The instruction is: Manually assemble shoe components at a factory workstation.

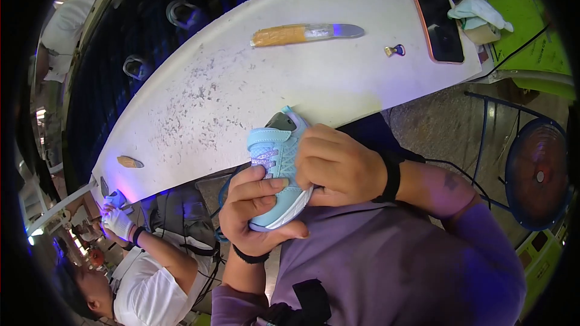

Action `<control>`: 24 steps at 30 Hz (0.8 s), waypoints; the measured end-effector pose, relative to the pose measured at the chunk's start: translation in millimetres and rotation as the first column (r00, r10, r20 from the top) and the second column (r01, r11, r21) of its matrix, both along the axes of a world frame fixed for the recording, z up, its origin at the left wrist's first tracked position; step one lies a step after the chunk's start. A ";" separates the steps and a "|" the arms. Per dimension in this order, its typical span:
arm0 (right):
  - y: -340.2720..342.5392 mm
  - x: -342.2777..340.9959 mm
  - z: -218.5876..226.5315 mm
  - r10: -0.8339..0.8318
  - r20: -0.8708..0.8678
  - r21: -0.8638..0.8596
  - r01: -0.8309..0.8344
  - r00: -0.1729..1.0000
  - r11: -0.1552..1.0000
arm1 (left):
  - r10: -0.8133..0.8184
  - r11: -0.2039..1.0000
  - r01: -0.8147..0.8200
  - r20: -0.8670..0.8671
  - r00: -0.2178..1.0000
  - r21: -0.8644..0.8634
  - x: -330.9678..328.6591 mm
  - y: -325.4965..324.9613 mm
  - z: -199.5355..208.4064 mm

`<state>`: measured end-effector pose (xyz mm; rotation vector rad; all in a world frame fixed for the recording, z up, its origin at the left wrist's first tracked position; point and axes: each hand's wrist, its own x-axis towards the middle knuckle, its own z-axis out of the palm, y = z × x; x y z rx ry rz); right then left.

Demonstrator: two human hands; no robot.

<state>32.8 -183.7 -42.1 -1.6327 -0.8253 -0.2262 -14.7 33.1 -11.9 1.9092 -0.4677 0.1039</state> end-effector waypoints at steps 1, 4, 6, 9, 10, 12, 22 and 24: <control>4.3 -0.4 -4.5 -0.022 -0.023 0.006 0.022 1.000 1.000 | -0.015 1.000 0.015 0.042 0.999 0.006 1.6 4.1 -2.9; 1.8 8.7 -12.1 -0.094 -0.077 -0.101 0.086 0.993 0.991 | -0.021 1.000 0.020 0.087 0.996 0.011 5.9 10.8 0.2; 6.4 11.0 -18.4 -0.118 -0.073 -0.103 0.110 0.990 0.989 | -0.051 0.992 0.054 -0.024 0.998 0.113 10.6 16.9 13.1; 15.5 14.5 -18.9 -0.083 -0.040 -0.137 0.076 0.996 0.988 | 0.068 0.990 -0.050 -0.137 0.988 0.132 17.3 15.1 17.1; 19.5 14.4 -16.0 -0.097 -0.017 -0.206 0.092 0.995 0.974 | 0.136 0.987 -0.110 -0.249 0.959 0.117 18.1 16.3 19.1; 29.1 11.7 -10.9 -0.105 0.017 -0.272 0.105 0.994 0.956 | 0.143 0.963 -0.068 -0.280 0.949 0.262 18.5 26.7 19.6; 6.1 30.5 20.4 -0.069 -0.484 0.301 0.240 0.872 0.923 | 0.099 0.862 -0.289 -0.422 0.901 -0.416 15.1 18.7 -21.3; 1.7 40.2 45.9 0.239 -0.625 0.546 0.198 0.743 0.814 | 0.011 0.837 -0.237 -0.417 0.909 -0.493 33.6 -17.4 14.8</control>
